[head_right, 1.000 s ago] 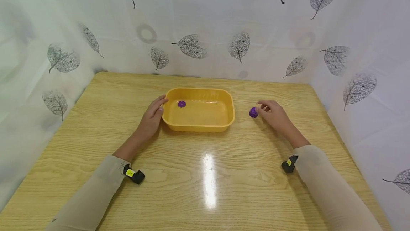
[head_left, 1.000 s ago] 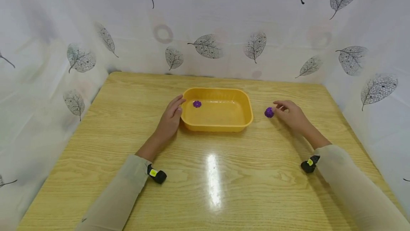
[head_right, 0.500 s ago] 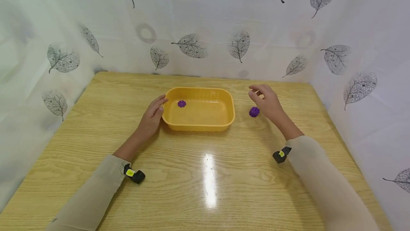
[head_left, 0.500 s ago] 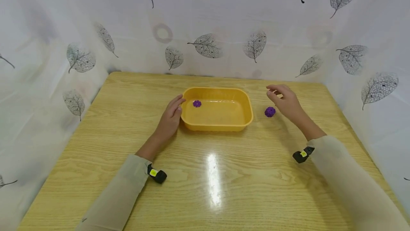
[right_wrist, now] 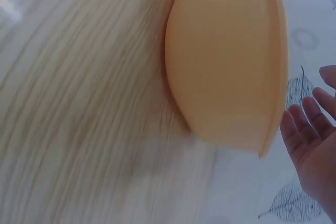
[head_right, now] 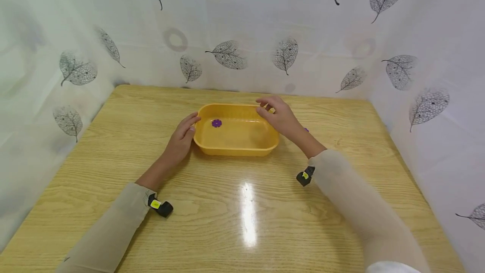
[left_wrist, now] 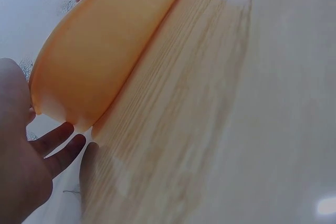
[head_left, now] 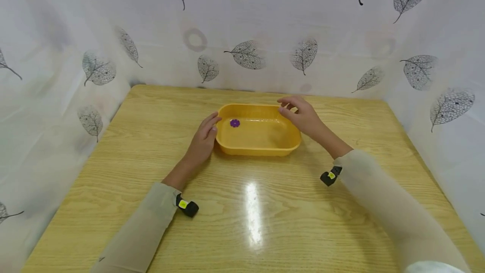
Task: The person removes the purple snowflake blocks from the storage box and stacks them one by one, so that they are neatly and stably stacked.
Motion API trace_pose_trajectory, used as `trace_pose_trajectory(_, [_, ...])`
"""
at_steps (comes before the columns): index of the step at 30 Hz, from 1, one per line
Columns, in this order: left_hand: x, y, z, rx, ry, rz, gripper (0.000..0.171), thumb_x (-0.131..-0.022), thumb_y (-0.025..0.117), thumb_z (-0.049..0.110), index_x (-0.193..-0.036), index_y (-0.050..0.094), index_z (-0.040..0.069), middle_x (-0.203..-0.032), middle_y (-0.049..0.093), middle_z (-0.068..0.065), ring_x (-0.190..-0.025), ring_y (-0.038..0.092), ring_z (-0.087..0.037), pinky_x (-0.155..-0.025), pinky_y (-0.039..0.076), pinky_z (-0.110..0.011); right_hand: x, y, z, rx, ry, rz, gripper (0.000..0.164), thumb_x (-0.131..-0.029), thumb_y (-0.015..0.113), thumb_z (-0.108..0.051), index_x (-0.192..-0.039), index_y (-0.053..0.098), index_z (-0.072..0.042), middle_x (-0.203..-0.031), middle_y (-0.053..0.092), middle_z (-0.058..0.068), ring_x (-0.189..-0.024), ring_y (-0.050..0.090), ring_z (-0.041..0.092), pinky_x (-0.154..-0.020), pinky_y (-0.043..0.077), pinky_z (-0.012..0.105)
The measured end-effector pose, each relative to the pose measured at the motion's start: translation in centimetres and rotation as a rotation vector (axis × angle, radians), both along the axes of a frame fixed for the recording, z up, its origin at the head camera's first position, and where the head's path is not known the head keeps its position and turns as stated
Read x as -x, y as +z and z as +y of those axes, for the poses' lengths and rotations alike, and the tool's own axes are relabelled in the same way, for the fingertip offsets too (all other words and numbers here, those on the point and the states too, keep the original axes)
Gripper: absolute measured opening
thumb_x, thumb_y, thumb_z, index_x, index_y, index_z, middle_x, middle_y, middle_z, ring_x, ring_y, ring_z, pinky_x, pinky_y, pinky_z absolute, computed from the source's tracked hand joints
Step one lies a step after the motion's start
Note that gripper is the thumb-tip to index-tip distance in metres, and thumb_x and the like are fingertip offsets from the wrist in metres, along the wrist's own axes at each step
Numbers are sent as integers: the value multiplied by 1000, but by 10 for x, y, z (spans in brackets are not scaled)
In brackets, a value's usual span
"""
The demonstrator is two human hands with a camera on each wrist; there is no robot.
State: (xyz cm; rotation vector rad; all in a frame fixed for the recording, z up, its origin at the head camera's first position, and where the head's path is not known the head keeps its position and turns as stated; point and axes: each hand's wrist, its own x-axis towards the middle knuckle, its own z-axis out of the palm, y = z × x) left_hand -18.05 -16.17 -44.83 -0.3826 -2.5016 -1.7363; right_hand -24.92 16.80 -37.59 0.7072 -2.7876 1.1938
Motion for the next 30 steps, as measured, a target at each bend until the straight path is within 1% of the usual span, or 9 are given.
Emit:
trace_pose_trajectory(4, [0, 0, 0, -13, -7, 6, 43, -110, 32, 17, -149, 47, 4, -165, 29, -5, -154, 21, -23, -128, 19, -44, 5, -6, -23, 6, 72, -12, 39, -101, 62, -26, -135, 62, -6, -120, 61, 11, -104, 57, 23, -88, 52, 38])
trace_pose_trajectory(9, [-1, 1, 0, -7, -6, -6, 44, -110, 32, 18, -150, 46, 6, -165, 28, -2, -155, 21, -20, -128, 19, -42, 8, -10, -51, 3, 128, -59, 40, -100, 64, -24, -134, 62, -4, -125, 60, 14, -105, 59, 26, -89, 53, 42])
trace_pose_trajectory(13, [-1, 1, 0, 5, 0, -10, 43, -110, 32, 18, -150, 46, 7, -165, 28, -1, -154, 21, -19, -128, 19, -40, 8, -13, -68, -60, 145, -94, 41, -100, 64, -29, -135, 62, -6, -128, 61, 12, -107, 60, 26, -93, 53, 42])
trace_pose_trajectory(17, [-2, 2, 0, 2, -3, -4, 44, -110, 32, 18, -150, 46, 6, -165, 28, -2, -154, 21, -21, -128, 19, -42, 11, -18, -82, -118, 159, -114, 41, -100, 65, -30, -134, 63, -8, -129, 61, 12, -107, 60, 25, -95, 53, 42])
trace_pose_trajectory(20, [-2, 2, 0, 4, -1, -2, 44, -110, 32, 18, -150, 46, 6, -165, 28, -3, -155, 21, -22, -128, 19, -43, 16, -25, -92, -158, 170, -97, 38, -99, 66, -26, -131, 64, -6, -127, 63, 13, -106, 62, 26, -94, 54, 40])
trace_pose_trajectory(25, [-1, 1, 1, 15, 9, 3, 43, -110, 33, 18, -149, 48, 6, -164, 30, -2, -154, 22, -20, -128, 19, -41, 22, -37, -106, -232, 193, -73, 36, -97, 68, -21, -129, 66, -3, -124, 67, 13, -102, 64, 26, -93, 54, 38])
trace_pose_trajectory(27, [0, 0, 1, 17, 10, 0, 43, -110, 32, 19, -149, 48, 7, -164, 30, 0, -154, 22, -18, -128, 20, -40, 24, -41, -110, -249, 201, -79, 35, -97, 68, -21, -128, 67, -3, -122, 68, 13, -101, 64, 25, -93, 54, 37])
trace_pose_trajectory(30, [1, -1, 0, 11, -1, -1, 44, -111, 32, 20, -149, 47, 7, -165, 29, -1, -154, 21, -18, -127, 20, -41, 26, -46, -114, -268, 203, -88, 33, -97, 69, -21, -126, 68, -5, -119, 68, 11, -102, 63, 25, -93, 54, 37])
